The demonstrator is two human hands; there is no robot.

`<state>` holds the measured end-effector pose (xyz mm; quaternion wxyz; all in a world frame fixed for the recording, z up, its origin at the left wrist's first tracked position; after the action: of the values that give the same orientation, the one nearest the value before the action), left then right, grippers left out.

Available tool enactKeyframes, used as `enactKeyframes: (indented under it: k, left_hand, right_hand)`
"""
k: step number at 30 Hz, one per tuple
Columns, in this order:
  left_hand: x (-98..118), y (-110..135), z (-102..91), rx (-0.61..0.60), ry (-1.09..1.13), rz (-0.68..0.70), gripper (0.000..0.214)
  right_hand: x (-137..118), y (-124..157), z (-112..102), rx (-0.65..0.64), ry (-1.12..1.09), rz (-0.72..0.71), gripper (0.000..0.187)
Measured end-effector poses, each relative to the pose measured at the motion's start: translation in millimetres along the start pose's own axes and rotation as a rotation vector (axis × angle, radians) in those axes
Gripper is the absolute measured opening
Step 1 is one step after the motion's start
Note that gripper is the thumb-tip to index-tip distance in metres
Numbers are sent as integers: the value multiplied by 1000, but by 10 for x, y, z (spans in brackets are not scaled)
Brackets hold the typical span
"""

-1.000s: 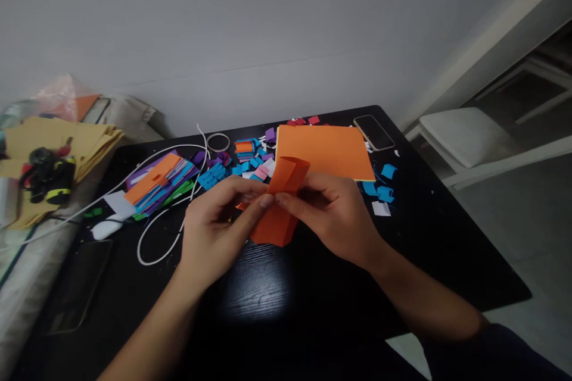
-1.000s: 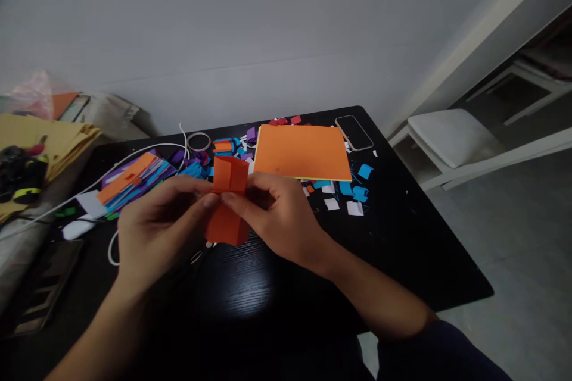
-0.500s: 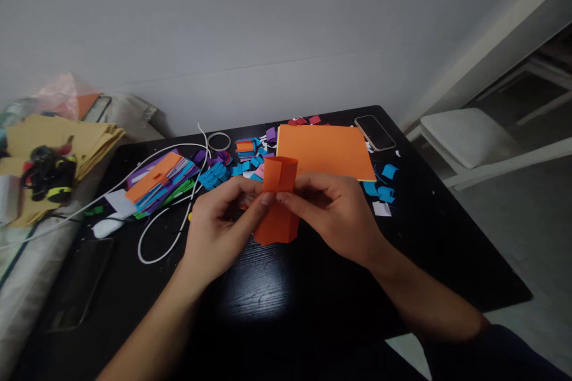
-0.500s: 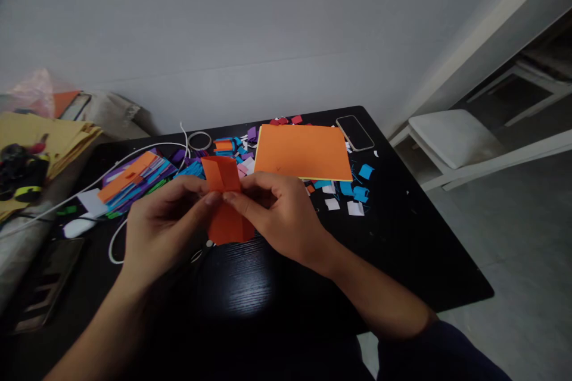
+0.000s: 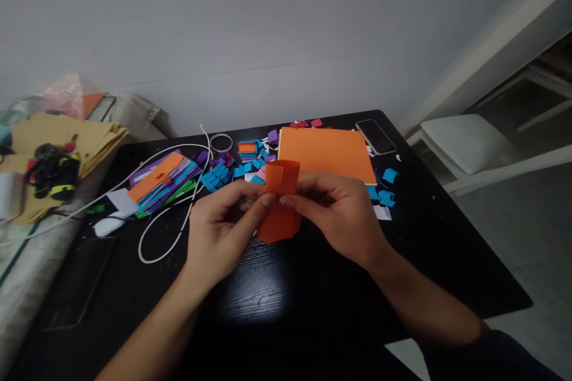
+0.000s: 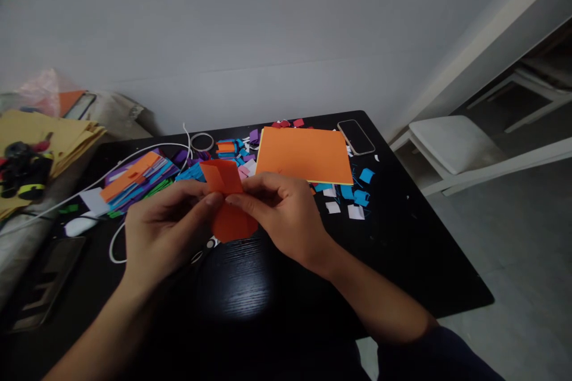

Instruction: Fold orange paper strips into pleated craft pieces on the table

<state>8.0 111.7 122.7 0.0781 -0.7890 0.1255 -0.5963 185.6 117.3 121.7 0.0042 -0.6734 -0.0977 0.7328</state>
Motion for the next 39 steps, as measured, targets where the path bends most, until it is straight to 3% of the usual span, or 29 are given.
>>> enactKeyframes:
  k: [11, 30, 36, 39]
  left_hand:
    - [-46, 14, -36, 53, 28, -26, 8]
    - [-41, -7, -6, 34, 7, 13, 9]
    - [-31, -22, 49, -65, 64, -10, 10]
    - [-20, -19, 33, -45, 44, 30, 7]
  right_hand:
    - [-37, -9, -38, 18, 20, -25, 14]
    - [15, -22, -6, -7, -16, -5, 13]
    - [44, -1, 16, -52, -3, 1, 10]
    - [59, 6, 22, -72, -26, 14, 9]
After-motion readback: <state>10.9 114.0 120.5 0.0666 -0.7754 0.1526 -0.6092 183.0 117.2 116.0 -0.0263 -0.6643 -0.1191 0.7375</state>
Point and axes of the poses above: each hand's wrist, its own y-axis away from the middle knuckle, its own z-axis out of the palm, x = y × z, the point moved 5 cm from there along -y, towards the middle knuckle, and after that the axes turned 1 degree about -x, right-handed, at the moved point
